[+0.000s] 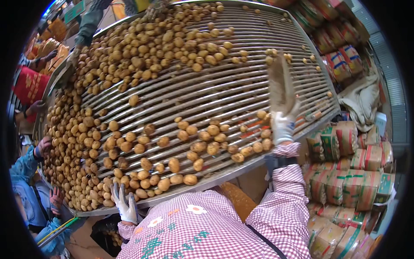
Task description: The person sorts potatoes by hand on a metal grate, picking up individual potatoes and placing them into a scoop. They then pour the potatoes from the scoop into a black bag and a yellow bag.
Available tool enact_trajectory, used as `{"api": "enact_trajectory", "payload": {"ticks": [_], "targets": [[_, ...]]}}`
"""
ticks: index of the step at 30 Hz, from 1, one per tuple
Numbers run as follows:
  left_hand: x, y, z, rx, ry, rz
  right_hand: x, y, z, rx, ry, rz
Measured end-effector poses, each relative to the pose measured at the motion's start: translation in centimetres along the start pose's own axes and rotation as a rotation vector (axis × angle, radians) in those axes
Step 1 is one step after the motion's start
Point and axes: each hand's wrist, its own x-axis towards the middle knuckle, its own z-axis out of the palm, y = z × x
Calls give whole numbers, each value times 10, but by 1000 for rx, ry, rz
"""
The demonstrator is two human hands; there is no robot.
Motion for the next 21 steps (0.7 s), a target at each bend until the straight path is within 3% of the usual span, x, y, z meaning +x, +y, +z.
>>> {"api": "enact_trajectory", "payload": {"ticks": [2, 5, 7, 9, 11, 13, 14, 16, 18, 19, 21], "targets": [[-3, 8, 14, 20, -16, 22, 24, 83, -50, -203, 62, 67], [-12, 19, 41, -16, -41, 88, 32, 93, -100, -305, -33, 303], [-13, 39, 51, 116, -74, 92, 35, 104, -122, -188, -132, 344], [-13, 45, 55, 272, -69, 154, 57, 189, -146, 25, -171, 69], [-12, 49, 60, 289, -32, 135, 80, 178, -189, 163, -359, 289], [-13, 52, 61, 292, -12, 111, 110, 218, -220, 474, -511, 548], [-12, 53, 62, 287, -1, 108, 119, 212, -233, 298, -620, 465], [-13, 55, 62, 274, 31, 113, 147, 204, -261, -162, -904, -228], [-14, 54, 64, 274, 51, 102, 165, 207, -263, -399, -979, -859], [-14, 55, 64, 271, 66, 105, 172, 205, -262, -441, -1024, -869], [-13, 57, 61, 264, 86, 113, 182, 210, -261, -437, -1112, -602]]}}
